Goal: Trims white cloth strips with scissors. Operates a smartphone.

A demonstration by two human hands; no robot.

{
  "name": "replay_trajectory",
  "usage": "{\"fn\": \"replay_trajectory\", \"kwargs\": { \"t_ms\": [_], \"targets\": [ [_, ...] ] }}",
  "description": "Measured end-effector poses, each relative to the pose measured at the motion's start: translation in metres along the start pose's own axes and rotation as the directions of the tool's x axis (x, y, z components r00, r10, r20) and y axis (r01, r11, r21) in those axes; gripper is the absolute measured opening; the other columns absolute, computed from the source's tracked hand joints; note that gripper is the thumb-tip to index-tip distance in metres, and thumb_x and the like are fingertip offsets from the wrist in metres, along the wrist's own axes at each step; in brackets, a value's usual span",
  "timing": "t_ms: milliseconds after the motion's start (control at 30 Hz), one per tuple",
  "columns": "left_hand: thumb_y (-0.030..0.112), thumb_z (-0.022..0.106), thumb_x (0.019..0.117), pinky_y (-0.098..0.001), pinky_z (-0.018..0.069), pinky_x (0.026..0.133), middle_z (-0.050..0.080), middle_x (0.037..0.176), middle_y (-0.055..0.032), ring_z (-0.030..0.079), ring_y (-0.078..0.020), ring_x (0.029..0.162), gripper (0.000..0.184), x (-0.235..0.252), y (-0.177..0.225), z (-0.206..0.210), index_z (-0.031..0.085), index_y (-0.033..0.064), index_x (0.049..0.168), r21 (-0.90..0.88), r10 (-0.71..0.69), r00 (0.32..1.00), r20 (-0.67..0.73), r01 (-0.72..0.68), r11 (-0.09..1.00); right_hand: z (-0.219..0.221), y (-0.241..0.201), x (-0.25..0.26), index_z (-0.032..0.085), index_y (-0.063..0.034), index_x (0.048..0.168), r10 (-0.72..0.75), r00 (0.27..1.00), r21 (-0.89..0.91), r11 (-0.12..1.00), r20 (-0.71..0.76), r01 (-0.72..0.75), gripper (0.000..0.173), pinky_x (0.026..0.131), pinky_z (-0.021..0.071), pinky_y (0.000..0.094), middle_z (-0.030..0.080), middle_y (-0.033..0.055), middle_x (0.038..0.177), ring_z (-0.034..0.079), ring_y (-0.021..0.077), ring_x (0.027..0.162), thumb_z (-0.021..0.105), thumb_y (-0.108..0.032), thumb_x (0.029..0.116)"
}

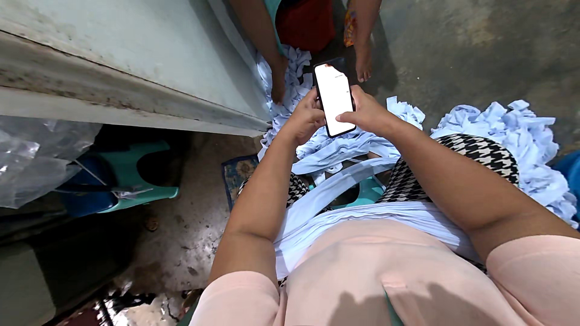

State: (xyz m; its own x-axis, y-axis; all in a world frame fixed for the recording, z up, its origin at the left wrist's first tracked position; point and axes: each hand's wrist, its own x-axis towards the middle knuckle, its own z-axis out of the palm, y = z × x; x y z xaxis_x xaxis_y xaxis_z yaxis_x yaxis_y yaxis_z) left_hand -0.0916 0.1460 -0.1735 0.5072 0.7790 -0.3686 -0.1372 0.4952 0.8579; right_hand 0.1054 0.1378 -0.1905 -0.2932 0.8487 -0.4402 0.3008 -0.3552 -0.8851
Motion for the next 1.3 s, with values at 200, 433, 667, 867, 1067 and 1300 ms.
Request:
{"fn": "replay_trajectory", "kwargs": {
  "t_ms": [200, 433, 667, 867, 1067, 1300],
  "targets": [
    [-0.013, 0.045, 0.0833, -0.0381, 0.0575, 0.09, 0.063, 0.126, -0.0126, 0.068, -0.0189, 0.103, 0.067, -0.001, 0.0, 0.0, 0.032, 0.006, 0.146, 0.004, 0.007, 1.0, 0.005, -0.007, 1.0, 0.0, 0.001, 0.0, 0.036, -0.0019, 0.146, -0.003, 1.0, -0.012, 1.0, -0.004, 0.003, 0.073, 0.094, 0.0576, 0.0484, 0.064, 0.0208, 0.124, 0.069, 0.0284, 0.108, 0.076, -0.007, 0.0851],
    [-0.015, 0.044, 0.0829, -0.0384, 0.0576, 0.09, 0.062, 0.126, -0.0134, 0.068, -0.0195, 0.103, 0.069, 0.0, 0.001, 0.0, 0.031, 0.0063, 0.147, -0.004, 0.0, 1.0, 0.001, 0.0, 1.0, -0.002, 0.0, 0.0, 0.039, -0.0021, 0.145, 0.005, 1.0, -0.031, 1.0, -0.002, -0.005, 0.065, 0.092, 0.057, 0.0488, 0.065, 0.021, 0.122, 0.069, 0.0287, 0.106, 0.07, -0.005, 0.0883],
    [-0.016, 0.044, 0.0833, -0.0392, 0.0576, 0.09, 0.063, 0.125, -0.0133, 0.068, -0.0201, 0.103, 0.066, 0.0, 0.001, 0.001, 0.033, 0.0065, 0.145, -0.007, -0.003, 1.0, -0.006, 0.003, 1.0, -0.003, -0.004, -0.001, 0.041, -0.0021, 0.143, 0.026, 1.0, -0.039, 0.999, -0.002, -0.026, 0.059, 0.09, 0.0561, 0.05, 0.065, 0.021, 0.121, 0.068, 0.0293, 0.107, 0.064, -0.003, 0.0893],
    [-0.015, 0.045, 0.0837, -0.0394, 0.0574, 0.091, 0.063, 0.124, -0.0129, 0.068, -0.0199, 0.103, 0.066, 0.0, 0.0, -0.001, 0.033, 0.0068, 0.145, -0.012, 0.002, 1.0, 0.004, -0.002, 1.0, -0.004, -0.004, -0.001, 0.042, -0.0031, 0.143, 0.03, 1.0, -0.033, 0.999, -0.003, -0.031, 0.056, 0.091, 0.0558, 0.0489, 0.065, 0.02, 0.123, 0.068, 0.0279, 0.107, 0.06, -0.002, 0.0908],
    [-0.014, 0.044, 0.0822, -0.037, 0.0572, 0.089, 0.063, 0.123, -0.0112, 0.068, -0.0172, 0.101, 0.066, -0.002, 0.003, 0.002, 0.033, 0.0063, 0.144, 0.021, 0.007, 1.0, -0.011, -0.007, 1.0, -0.007, -0.012, -0.003, 0.04, -0.006, 0.148, 0.077, 0.997, 0.02, 0.997, 0.013, -0.078, 0.059, 0.087, 0.0575, 0.0481, 0.065, 0.0199, 0.123, 0.069, 0.0272, 0.103, 0.053, 0.002, 0.0919],
    [-0.014, 0.044, 0.0835, -0.0385, 0.0575, 0.089, 0.063, 0.126, -0.0126, 0.068, -0.0191, 0.103, 0.067, -0.001, 0.002, 0.0, 0.031, 0.007, 0.146, 0.004, 0.013, 1.0, 0.003, -0.013, 1.0, -0.007, -0.012, -0.004, 0.042, -0.0061, 0.146, 0.073, 0.997, 0.036, 0.997, 0.02, -0.074, 0.055, 0.087, 0.0577, 0.0452, 0.067, 0.0181, 0.12, 0.07, 0.0245, 0.101, 0.051, 0.003, 0.0931]
  ]
}}
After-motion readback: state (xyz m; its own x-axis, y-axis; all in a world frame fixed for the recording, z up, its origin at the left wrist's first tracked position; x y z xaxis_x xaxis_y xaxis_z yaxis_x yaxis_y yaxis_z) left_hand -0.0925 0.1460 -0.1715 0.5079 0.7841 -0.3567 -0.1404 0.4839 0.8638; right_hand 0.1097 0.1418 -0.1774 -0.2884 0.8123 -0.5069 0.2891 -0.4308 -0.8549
